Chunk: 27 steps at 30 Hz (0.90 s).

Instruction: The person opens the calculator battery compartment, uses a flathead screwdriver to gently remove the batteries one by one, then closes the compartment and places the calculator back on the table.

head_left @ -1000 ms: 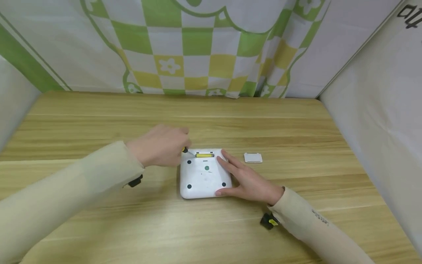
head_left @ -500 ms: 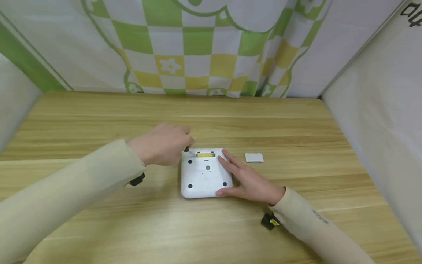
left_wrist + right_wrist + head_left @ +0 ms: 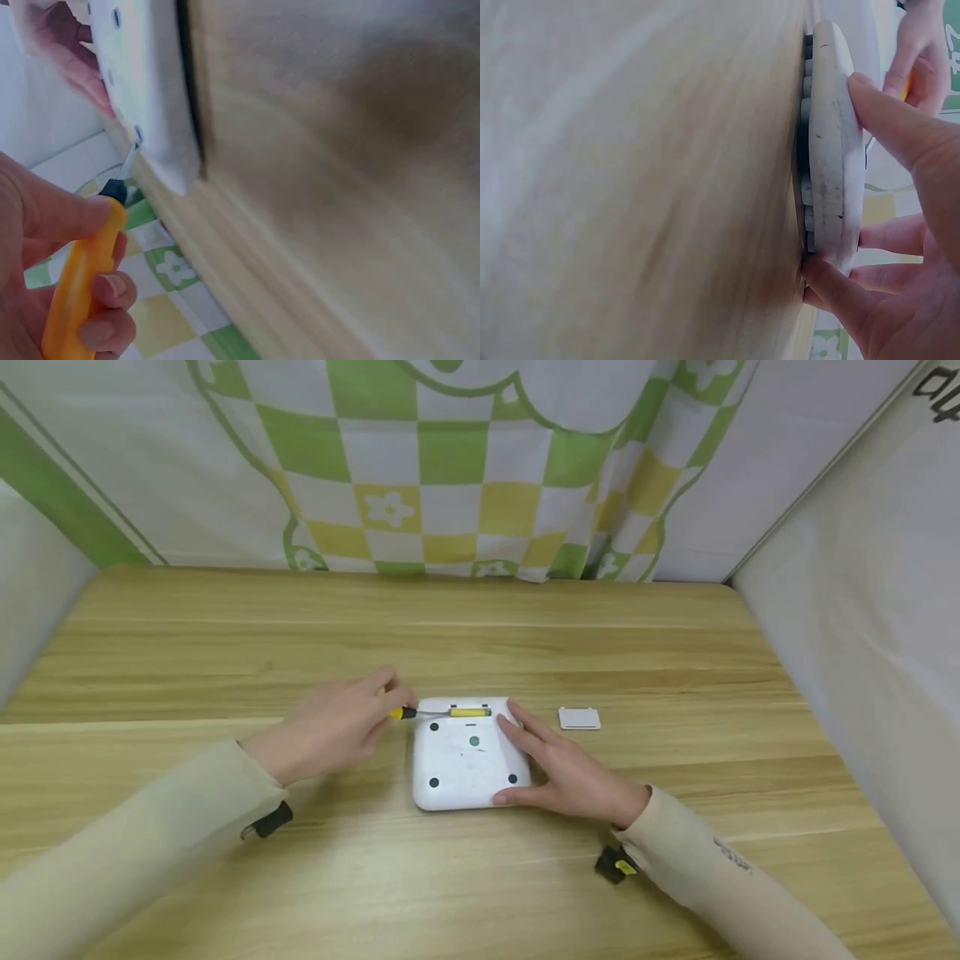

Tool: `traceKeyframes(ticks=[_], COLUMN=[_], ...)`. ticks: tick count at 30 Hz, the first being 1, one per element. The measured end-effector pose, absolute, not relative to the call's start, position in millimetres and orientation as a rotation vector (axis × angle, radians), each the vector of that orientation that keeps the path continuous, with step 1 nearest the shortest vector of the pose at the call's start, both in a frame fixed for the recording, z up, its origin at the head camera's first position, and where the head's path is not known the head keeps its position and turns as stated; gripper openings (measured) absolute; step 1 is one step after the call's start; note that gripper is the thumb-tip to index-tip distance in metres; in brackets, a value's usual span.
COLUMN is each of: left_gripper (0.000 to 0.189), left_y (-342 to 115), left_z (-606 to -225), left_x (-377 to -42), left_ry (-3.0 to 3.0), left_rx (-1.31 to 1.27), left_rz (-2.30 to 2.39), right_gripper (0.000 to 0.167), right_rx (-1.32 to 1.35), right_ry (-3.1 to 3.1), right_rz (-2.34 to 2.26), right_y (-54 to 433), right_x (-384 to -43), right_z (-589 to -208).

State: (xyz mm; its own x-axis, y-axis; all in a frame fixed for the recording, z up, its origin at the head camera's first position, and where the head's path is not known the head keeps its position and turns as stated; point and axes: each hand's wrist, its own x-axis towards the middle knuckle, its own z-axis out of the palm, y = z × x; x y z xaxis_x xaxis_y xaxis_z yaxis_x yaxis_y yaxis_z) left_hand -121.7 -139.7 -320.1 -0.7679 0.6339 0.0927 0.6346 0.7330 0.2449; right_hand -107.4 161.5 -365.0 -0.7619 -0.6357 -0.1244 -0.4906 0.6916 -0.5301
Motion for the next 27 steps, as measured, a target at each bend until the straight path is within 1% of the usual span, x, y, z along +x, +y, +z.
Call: traceKeyframes(ticks=[9, 27], left_gripper=[0.03, 0.032], left_y=[-147, -147], left_z=[-341, -349], left_x=[-112, -106], left_ry=[-2.896, -2.885], left_rx=[-0.974, -0.903], left_rz=[-0.574, -0.635], right_gripper=[0.095, 0.095], right_rx=[-0.909, -0.915], right_ry=[2.614, 2.604], right_rz=[-0.679, -0.68], right_y=[161, 162], right_x=[-107, -108], right_z=[-365, -364])
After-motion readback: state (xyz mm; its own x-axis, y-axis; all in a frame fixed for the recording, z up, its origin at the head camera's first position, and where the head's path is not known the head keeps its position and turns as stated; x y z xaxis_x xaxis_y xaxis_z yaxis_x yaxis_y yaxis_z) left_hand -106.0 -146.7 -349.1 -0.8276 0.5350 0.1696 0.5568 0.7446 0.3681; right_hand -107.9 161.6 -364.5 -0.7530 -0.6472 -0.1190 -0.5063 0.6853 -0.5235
